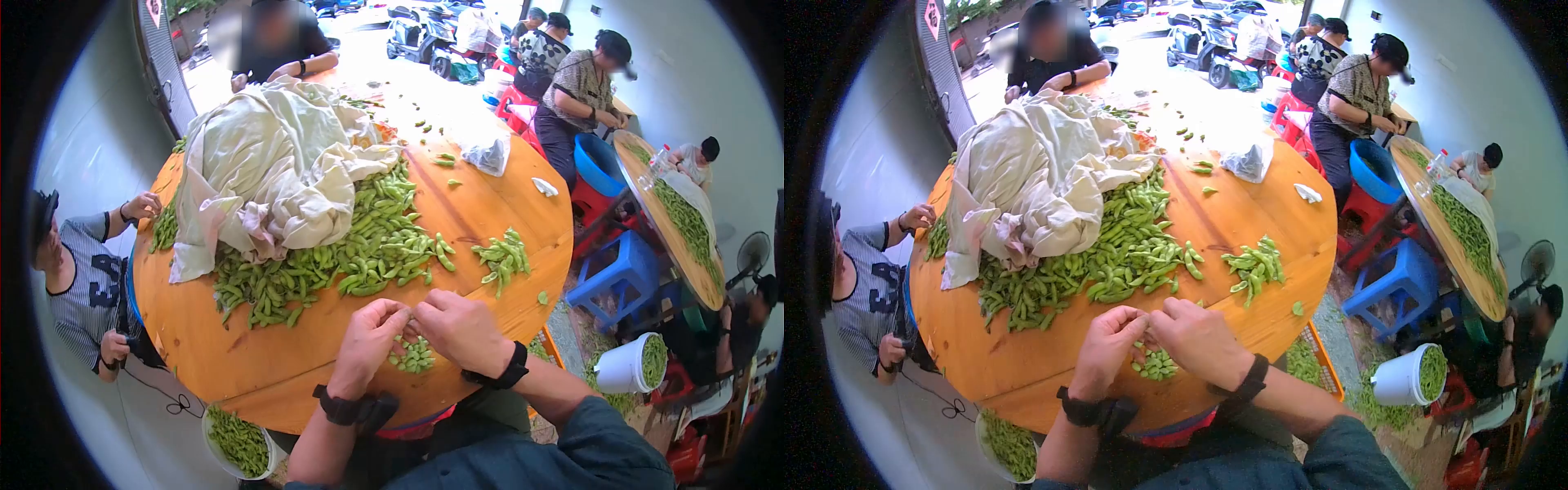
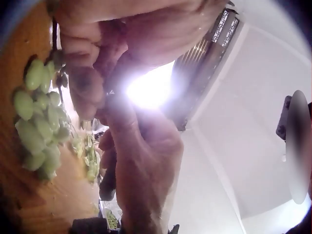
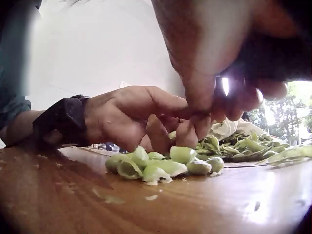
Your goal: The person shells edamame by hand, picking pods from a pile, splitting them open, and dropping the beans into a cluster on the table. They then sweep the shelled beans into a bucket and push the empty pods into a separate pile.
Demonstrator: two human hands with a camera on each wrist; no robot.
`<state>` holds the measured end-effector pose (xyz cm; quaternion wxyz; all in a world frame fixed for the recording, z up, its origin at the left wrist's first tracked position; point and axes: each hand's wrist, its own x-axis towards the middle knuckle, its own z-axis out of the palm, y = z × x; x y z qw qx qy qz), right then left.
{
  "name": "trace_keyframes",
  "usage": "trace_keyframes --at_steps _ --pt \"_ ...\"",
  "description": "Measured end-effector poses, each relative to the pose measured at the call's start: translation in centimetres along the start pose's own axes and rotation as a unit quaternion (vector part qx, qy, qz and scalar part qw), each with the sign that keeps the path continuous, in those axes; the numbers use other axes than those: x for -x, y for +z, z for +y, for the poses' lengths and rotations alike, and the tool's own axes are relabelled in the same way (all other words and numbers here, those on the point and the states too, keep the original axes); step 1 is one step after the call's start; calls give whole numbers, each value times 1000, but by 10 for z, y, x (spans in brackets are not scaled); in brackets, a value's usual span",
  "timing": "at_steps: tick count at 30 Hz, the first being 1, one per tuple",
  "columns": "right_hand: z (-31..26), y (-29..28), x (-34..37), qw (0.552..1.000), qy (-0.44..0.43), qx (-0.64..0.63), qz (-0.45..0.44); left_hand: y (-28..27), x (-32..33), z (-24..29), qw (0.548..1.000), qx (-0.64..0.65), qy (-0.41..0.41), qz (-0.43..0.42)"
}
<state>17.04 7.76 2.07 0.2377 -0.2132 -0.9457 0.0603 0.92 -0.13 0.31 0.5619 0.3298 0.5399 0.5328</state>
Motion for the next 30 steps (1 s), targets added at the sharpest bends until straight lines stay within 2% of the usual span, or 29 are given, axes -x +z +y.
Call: trace_keyframes --at_steps 5,7,10,12,15,20,27,30 --pt "3 8 -2 999 -9 -36 9 0 1 3 1000 -28 6 8" --pt "8 6 -3 999 4 -41 9 2 0 2 1000 -3 8 18" --pt "23 13 -5 996 46 -53 54 1 0 -1 998 -10 47 51" --pt "39 9 -3 994 94 -49 31 2 -1 -1 993 -55 77 77" --pt "56 7 6 990 120 -76 1 -2 -5 -10 985 -79 122 98" --pt "65 0 15 986 116 -116 -22 3 -3 -7 979 -93 150 101" --pt "95 -19 30 989 128 -61 -28 7 3 5 974 -133 173 58" --pt "97 -29 33 987 146 31 -55 7 4 4 984 -87 148 51"
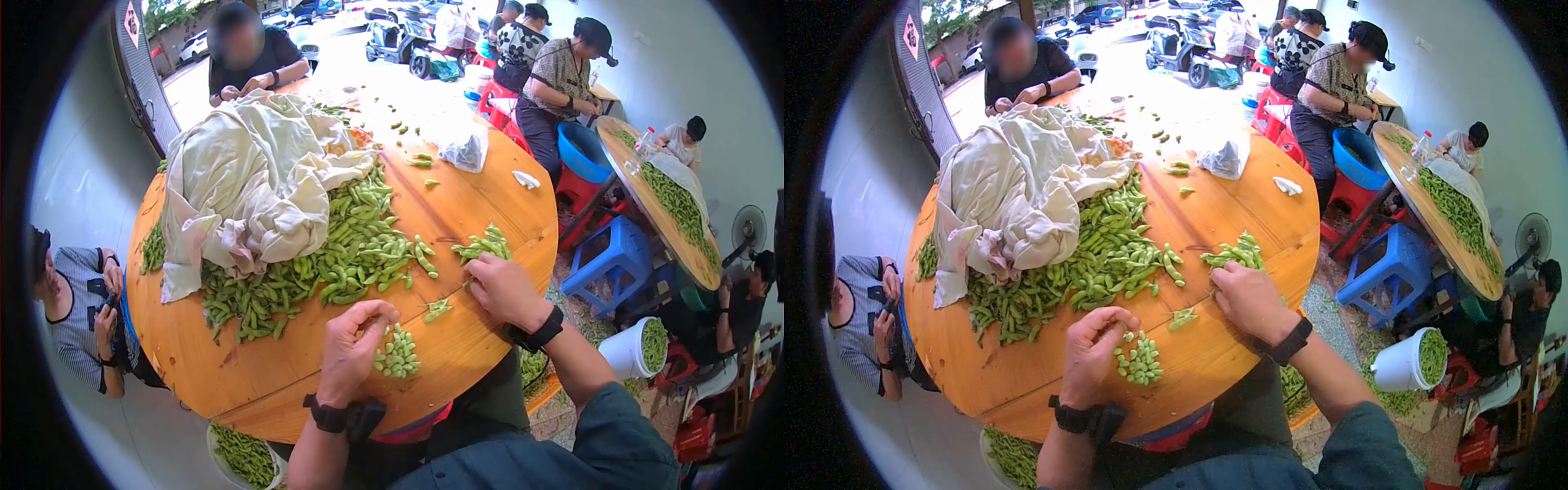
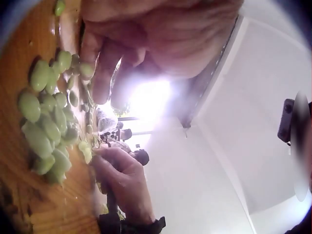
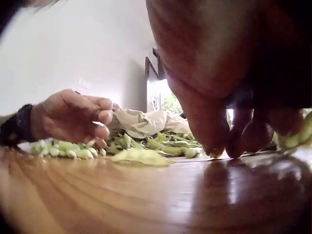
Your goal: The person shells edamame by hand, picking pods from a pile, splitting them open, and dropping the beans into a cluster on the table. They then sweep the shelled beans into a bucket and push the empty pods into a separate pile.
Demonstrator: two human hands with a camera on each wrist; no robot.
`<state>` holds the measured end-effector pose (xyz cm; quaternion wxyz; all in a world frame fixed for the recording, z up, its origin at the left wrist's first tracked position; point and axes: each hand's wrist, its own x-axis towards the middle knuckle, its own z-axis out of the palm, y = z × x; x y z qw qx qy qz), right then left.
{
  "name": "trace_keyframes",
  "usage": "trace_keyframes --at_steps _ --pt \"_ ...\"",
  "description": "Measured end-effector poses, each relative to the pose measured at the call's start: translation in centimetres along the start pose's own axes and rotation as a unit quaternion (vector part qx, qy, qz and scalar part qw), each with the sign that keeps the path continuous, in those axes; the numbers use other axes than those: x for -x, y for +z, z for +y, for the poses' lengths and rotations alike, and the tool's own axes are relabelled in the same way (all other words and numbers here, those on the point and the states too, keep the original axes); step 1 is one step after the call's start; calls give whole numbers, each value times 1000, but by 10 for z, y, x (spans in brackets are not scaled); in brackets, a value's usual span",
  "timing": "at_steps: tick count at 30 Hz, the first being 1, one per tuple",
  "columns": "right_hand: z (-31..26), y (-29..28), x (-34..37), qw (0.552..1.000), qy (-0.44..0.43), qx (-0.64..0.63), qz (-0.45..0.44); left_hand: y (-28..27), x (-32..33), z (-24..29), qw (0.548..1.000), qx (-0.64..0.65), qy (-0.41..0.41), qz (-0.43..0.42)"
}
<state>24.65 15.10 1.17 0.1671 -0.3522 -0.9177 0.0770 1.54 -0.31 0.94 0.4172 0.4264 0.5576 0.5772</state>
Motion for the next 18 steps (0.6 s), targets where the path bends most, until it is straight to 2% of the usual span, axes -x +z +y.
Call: trace_keyframes --at_steps 1,3,6,10,11,13,16,18 --pt "-3 -3 -1 1000 0 0 -1 0 0 -1 1000 0 -1 0" --pt "-12 -3 -6 1000 -18 -8 2 0 -3 -5 996 -51 37 67" --pt "-17 11 -16 999 -27 -9 -16 -4 -5 -21 993 -35 22 109" --pt "-37 16 -23 996 -72 -21 -42 -8 -5 -24 986 -136 31 86" --pt "-41 16 -23 996 -73 -22 -44 -6 -5 -23 991 -110 24 77" --pt "-46 17 -22 979 -137 -134 -68 -4 -5 -20 994 -84 18 69" --pt "-45 10 -18 984 -118 -116 -61 -4 -4 -16 997 -52 20 52" --pt "-37 4 -13 989 -104 -93 -53 -6 -5 -20 996 -37 22 78"
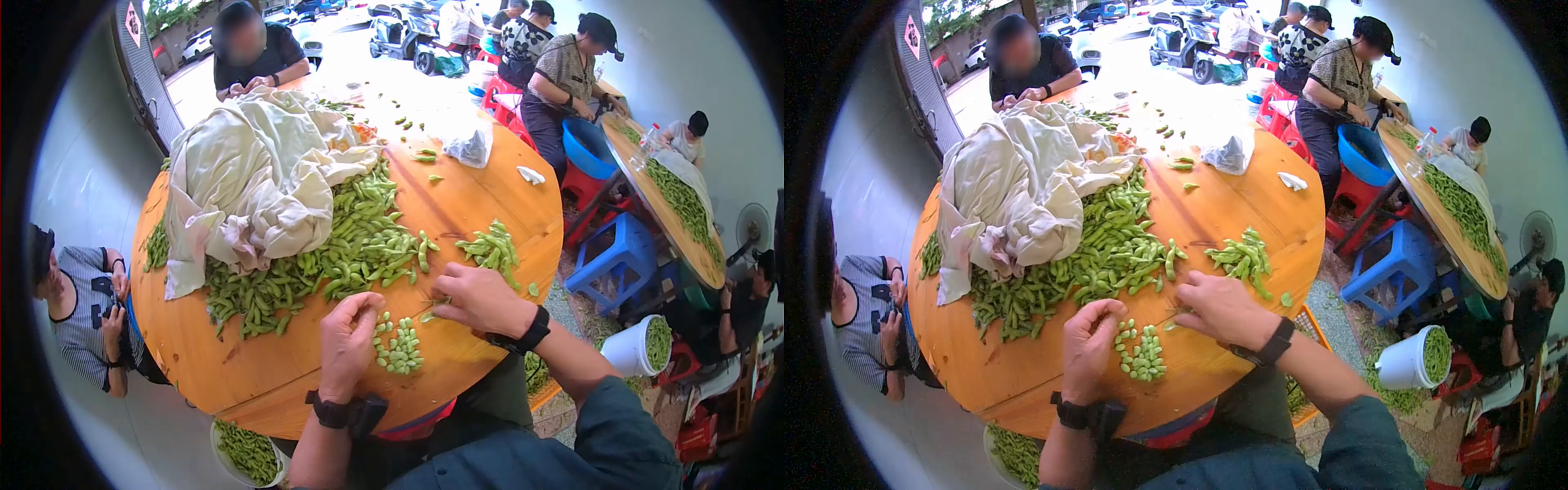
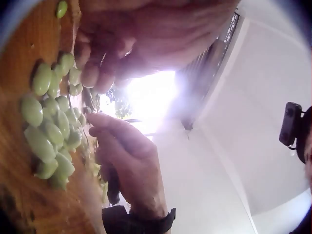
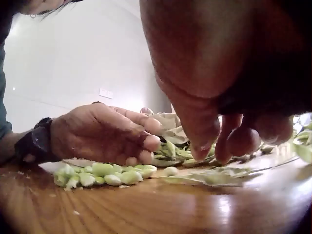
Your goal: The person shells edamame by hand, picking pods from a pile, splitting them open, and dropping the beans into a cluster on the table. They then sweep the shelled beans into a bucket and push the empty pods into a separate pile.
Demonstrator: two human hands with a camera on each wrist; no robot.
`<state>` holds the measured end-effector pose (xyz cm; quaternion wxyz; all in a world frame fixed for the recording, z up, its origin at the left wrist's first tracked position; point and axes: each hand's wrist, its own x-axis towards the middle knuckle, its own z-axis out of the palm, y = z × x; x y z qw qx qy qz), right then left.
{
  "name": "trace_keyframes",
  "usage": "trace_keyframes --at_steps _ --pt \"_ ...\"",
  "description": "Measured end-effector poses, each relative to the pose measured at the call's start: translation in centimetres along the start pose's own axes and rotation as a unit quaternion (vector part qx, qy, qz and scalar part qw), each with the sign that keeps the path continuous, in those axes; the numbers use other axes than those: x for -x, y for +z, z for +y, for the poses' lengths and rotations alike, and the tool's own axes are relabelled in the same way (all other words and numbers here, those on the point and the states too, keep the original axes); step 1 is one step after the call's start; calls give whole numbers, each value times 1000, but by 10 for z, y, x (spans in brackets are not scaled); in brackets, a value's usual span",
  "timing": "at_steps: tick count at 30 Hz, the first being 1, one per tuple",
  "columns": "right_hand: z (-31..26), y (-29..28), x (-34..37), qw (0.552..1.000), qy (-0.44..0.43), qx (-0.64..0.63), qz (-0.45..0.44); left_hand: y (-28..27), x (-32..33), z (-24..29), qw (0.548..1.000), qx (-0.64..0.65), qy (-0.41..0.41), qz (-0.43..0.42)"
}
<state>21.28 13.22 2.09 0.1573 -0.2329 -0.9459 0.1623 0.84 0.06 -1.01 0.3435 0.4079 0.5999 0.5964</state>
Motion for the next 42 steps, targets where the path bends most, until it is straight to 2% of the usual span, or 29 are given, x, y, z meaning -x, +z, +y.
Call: trace_keyframes --at_steps 3,5,9,13,15,18,19,21,22,24,29,32,34,35,37,40,42 --pt "14 -9 13 999 -22 26 -40 -1 1 3 1000 -17 2 5" --pt "22 -15 17 994 37 100 -17 0 1 6 1000 -14 0 20" --pt "19 -17 11 990 62 125 32 -1 2 12 998 -51 -22 25" --pt "-12 13 -1 997 12 72 -31 1 3 11 998 -46 -39 -2" --pt "-30 16 -4 997 -55 37 -38 2 3 10 997 -61 8 -41" --pt "-32 16 -7 996 -80 -15 -42 5 5 10 995 -56 22 -85" --pt "-29 16 -9 996 -80 -14 -42 6 5 10 995 -55 23 -84" --pt "-12 16 -20 999 -1 40 10 7 5 8 997 -6 18 -78" --pt "-6 15 -25 998 16 62 8 6 5 8 997 -4 18 -76" --pt "-2 17 -30 997 13 69 3 5 4 9 998 -9 -10 -69" --pt "-5 19 -30 997 -13 74 -12 2 2 4 999 -21 -5 -47" --pt "-16 16 -23 998 -23 27 -45 3 2 8 998 -37 2 -42" --pt "-23 16 -18 997 -18 -71 -29 2 3 9 998 -53 1 -36" --pt "-24 16 -16 997 -18 -72 -29 1 3 7 998 -61 2 -31" --pt "-24 14 -11 985 77 -135 71 1 2 5 997 -68 2 -26" --pt "-20 7 -2 979 51 -163 115 2 0 5 997 -72 4 -28" --pt "-23 10 6 979 29 -147 137 7 -3 5 988 -143 28 -49"
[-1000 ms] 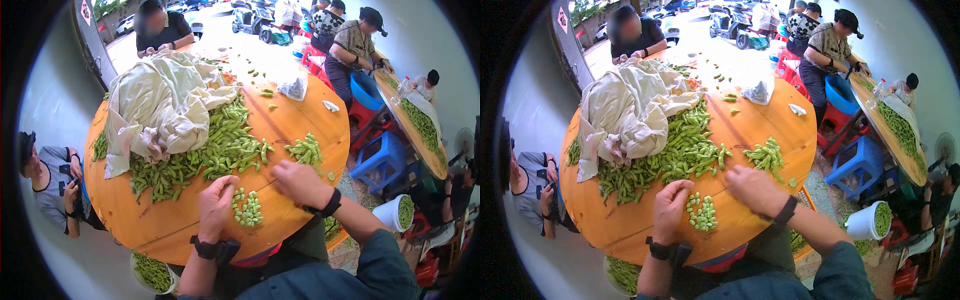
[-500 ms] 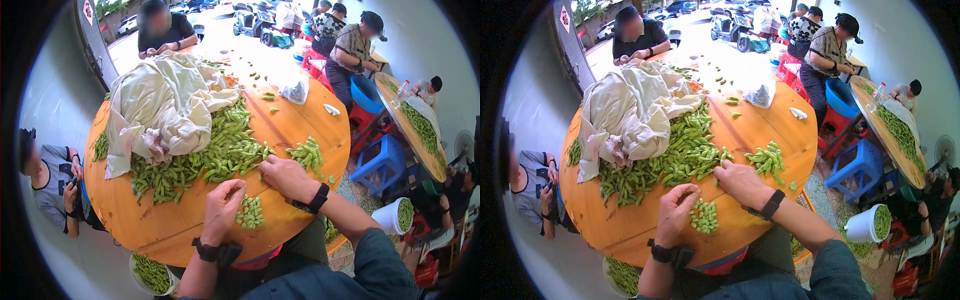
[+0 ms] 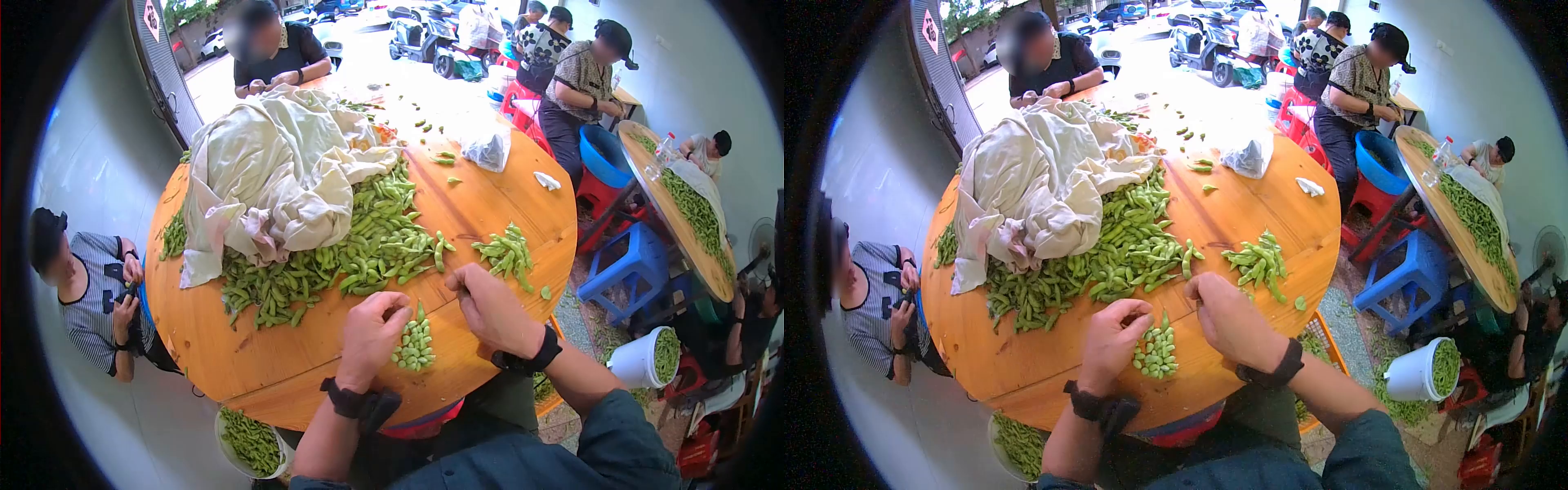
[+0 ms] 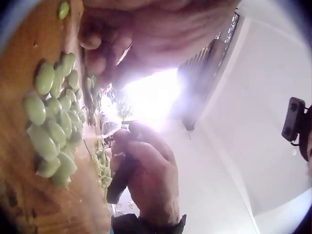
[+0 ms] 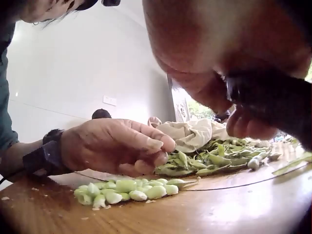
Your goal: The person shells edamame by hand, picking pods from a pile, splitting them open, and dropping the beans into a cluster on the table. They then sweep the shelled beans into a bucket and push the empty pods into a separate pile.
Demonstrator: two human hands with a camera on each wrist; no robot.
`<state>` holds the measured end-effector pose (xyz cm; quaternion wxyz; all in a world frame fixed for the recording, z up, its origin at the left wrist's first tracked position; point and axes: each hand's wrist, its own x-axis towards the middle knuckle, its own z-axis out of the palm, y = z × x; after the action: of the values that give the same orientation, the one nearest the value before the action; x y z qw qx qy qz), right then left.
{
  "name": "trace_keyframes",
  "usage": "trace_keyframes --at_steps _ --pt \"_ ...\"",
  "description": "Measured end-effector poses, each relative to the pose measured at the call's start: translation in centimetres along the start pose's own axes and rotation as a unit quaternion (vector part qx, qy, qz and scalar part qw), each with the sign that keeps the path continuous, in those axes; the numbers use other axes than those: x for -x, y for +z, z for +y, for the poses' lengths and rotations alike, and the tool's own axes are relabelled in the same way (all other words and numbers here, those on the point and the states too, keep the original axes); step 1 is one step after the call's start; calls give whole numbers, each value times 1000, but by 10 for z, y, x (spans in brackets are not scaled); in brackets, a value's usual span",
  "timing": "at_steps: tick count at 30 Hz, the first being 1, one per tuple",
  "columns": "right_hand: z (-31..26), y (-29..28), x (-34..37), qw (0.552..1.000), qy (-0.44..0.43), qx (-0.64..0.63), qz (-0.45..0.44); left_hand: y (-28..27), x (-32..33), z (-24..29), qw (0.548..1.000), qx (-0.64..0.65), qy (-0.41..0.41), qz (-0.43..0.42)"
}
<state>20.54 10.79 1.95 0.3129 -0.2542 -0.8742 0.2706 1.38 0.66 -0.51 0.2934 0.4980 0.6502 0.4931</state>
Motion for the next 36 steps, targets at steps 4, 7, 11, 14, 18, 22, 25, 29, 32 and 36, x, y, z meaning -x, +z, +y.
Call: trace_keyframes --at_steps 4,7,11,14,18,22,25,29,32,36 --pt "3 4 16 999 -37 10 -8 12 -1 13 987 -151 44 2" --pt "-3 2 22 996 77 -29 -22 14 -5 22 942 -328 75 0" --pt "11 -2 22 997 50 -10 -57 21 -11 9 940 -322 111 -18" --pt "3 -9 17 996 34 -55 -61 20 -12 5 966 -227 120 -1" --pt "-12 -3 14 994 55 -86 -24 8 -4 18 999 19 -22 -43" --pt "-29 1 9 993 88 -70 -21 3 -3 17 992 54 -45 -103" --pt "-26 6 7 995 78 -54 -41 3 0 22 984 108 -84 -116" --pt "-29 4 5 993 82 -52 -60 4 2 18 984 125 -64 -114" --pt "-28 6 6 997 55 -26 -41 5 4 21 988 115 -49 -93" --pt "-26 8 7 999 16 2 -30 4 5 26 994 87 -25 -60"
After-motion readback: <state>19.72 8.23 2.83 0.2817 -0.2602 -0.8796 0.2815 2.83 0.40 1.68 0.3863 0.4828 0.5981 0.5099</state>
